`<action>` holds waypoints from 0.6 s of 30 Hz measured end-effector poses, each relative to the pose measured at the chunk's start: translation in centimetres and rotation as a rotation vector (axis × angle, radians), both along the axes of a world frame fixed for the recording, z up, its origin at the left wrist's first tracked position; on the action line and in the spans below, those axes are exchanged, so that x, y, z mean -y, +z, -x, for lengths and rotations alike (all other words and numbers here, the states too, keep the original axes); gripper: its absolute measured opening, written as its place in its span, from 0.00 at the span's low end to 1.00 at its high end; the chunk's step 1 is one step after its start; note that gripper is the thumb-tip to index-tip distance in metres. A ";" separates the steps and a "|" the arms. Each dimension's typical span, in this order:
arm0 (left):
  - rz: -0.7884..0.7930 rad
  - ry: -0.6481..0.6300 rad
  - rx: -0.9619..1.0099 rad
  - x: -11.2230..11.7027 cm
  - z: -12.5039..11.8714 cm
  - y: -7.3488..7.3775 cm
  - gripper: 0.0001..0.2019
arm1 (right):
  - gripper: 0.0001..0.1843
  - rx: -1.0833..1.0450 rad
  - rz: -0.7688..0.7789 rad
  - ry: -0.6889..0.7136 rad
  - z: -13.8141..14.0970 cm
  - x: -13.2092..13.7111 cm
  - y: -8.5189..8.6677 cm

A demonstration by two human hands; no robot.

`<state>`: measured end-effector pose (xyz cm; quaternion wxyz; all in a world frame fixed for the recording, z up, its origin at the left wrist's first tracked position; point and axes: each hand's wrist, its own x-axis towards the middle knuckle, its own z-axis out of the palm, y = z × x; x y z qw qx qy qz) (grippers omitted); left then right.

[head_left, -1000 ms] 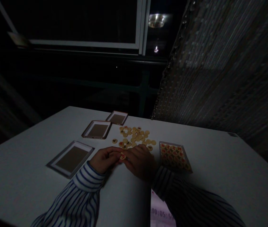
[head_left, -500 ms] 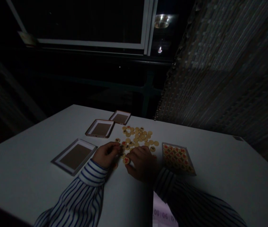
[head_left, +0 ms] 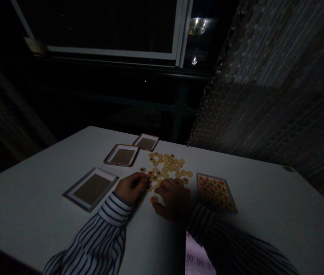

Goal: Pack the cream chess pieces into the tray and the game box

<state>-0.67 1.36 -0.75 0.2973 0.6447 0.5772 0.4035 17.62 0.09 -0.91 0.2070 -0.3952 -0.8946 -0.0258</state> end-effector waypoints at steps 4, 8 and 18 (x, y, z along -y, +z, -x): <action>0.006 -0.007 -0.022 0.1 -0.2 0.1 0.16 | 0.12 -0.052 -0.022 -0.115 -0.9 -0.6 0.2; -0.039 -0.010 -0.062 0.2 -0.3 0.1 0.15 | 0.11 -0.029 -0.031 -0.182 -1.3 -0.9 0.3; -0.089 -0.071 -0.175 0.2 -0.7 0.0 0.15 | 0.09 0.053 -0.047 -0.223 -0.3 -0.8 -0.4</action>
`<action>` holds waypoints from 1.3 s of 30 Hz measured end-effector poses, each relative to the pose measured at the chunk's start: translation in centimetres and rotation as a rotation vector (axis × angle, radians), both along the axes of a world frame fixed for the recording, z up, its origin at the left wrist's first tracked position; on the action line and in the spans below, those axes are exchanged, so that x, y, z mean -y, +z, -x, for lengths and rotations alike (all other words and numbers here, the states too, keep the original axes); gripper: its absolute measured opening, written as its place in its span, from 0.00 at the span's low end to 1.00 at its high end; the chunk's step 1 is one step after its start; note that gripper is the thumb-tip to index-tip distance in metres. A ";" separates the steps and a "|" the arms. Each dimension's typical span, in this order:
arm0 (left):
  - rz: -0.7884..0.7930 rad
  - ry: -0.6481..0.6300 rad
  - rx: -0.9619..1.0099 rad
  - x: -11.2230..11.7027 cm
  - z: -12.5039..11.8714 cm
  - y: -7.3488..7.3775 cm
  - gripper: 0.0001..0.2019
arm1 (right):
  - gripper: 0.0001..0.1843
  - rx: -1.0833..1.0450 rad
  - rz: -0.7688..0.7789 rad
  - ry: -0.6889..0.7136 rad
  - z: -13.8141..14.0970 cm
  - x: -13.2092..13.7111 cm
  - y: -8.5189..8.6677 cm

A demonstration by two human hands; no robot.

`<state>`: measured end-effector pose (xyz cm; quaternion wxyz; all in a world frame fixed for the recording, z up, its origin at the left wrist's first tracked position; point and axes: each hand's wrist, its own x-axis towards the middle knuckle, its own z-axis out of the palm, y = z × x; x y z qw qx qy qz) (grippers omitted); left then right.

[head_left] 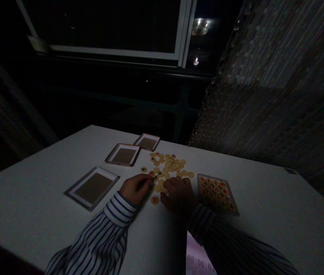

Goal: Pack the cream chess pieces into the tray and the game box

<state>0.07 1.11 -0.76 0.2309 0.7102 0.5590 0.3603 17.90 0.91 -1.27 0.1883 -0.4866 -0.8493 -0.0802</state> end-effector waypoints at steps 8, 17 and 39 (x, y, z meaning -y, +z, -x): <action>-0.019 -0.016 -0.050 0.1 -0.3 0.2 0.14 | 0.07 -0.001 0.009 -0.022 0.2 0.2 0.1; -0.078 -0.121 -0.026 0.2 -0.5 -0.1 0.14 | 0.04 -0.325 0.130 0.016 -0.4 -0.4 1.4; -0.049 -0.147 0.126 0.7 -1.0 0.5 0.12 | 0.04 -0.901 0.720 0.183 -0.5 -1.0 1.0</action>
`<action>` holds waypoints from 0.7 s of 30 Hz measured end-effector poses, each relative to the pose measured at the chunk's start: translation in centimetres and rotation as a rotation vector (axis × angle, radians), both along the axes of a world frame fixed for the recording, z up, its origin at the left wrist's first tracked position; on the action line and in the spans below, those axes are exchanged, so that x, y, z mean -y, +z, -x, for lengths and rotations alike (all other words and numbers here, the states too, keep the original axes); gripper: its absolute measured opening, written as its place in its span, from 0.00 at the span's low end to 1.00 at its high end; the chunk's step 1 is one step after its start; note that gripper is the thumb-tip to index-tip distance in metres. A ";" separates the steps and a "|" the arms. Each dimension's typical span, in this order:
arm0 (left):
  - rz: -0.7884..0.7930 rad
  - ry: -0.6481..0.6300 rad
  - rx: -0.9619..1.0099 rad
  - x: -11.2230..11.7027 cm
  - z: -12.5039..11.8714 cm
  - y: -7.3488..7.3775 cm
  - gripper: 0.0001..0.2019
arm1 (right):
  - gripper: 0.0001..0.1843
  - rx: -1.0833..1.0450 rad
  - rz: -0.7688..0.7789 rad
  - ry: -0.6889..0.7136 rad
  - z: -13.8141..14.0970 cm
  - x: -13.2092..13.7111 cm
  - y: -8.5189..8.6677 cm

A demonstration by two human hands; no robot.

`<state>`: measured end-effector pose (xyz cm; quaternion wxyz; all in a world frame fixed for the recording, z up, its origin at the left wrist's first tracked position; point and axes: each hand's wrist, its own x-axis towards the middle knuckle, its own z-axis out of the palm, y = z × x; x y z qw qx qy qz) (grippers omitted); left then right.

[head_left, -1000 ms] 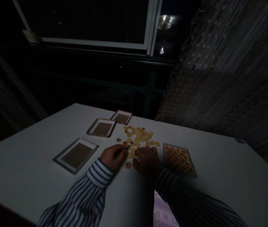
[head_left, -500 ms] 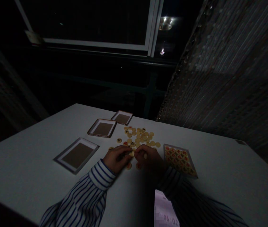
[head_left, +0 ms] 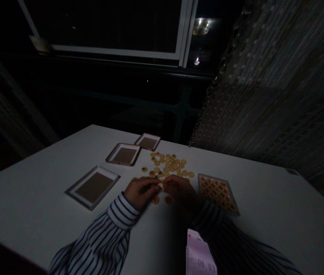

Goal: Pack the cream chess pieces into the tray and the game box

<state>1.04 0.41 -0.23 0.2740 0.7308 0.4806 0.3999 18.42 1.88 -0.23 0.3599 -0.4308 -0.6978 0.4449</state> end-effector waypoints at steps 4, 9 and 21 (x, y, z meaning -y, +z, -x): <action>0.010 0.026 0.012 0.0 0.0 -0.1 0.12 | 0.06 -0.010 0.034 -0.005 0.1 0.1 -0.1; 0.060 0.023 0.017 0.0 -0.2 -0.1 0.12 | 0.07 0.038 -0.034 -0.021 0.0 0.3 0.2; 0.168 0.090 0.095 -0.5 -0.3 -0.6 0.14 | 0.15 0.467 -0.643 0.007 -0.6 0.1 -0.1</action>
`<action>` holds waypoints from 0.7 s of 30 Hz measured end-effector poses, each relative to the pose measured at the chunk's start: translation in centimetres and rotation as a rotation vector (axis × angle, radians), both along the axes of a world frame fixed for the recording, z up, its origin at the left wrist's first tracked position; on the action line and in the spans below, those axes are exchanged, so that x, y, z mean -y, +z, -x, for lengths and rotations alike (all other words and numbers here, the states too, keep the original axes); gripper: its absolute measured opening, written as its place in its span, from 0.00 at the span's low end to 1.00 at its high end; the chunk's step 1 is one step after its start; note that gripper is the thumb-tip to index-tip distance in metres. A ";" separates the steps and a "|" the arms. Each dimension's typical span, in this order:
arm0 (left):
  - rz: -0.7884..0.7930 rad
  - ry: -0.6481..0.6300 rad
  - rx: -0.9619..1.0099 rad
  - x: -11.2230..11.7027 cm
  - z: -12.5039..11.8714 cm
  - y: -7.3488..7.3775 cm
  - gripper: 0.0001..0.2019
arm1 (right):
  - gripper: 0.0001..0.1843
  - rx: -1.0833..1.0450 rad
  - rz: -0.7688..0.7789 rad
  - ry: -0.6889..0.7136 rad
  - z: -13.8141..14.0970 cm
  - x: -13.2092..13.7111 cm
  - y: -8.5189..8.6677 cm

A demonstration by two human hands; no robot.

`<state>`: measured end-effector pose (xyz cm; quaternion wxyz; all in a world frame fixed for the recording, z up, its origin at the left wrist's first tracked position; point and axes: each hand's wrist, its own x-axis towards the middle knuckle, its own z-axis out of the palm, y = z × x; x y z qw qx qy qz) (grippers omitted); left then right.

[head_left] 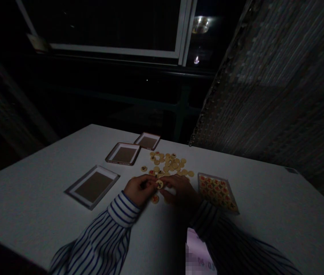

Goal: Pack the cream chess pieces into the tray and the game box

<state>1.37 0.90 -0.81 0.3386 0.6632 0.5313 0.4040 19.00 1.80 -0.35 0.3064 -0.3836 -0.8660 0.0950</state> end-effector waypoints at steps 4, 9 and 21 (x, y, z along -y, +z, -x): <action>0.001 -0.016 0.001 -0.1 -0.1 -0.2 0.13 | 0.14 0.072 -0.039 -0.001 0.0 0.0 0.2; -0.025 -0.032 -0.014 -0.1 -0.2 -0.5 0.14 | 0.11 0.113 -0.055 -0.001 -0.1 0.1 0.5; -0.350 -0.063 -0.547 -0.7 0.3 -1.4 0.11 | 0.13 0.325 0.035 -0.191 -1.5 -0.7 0.0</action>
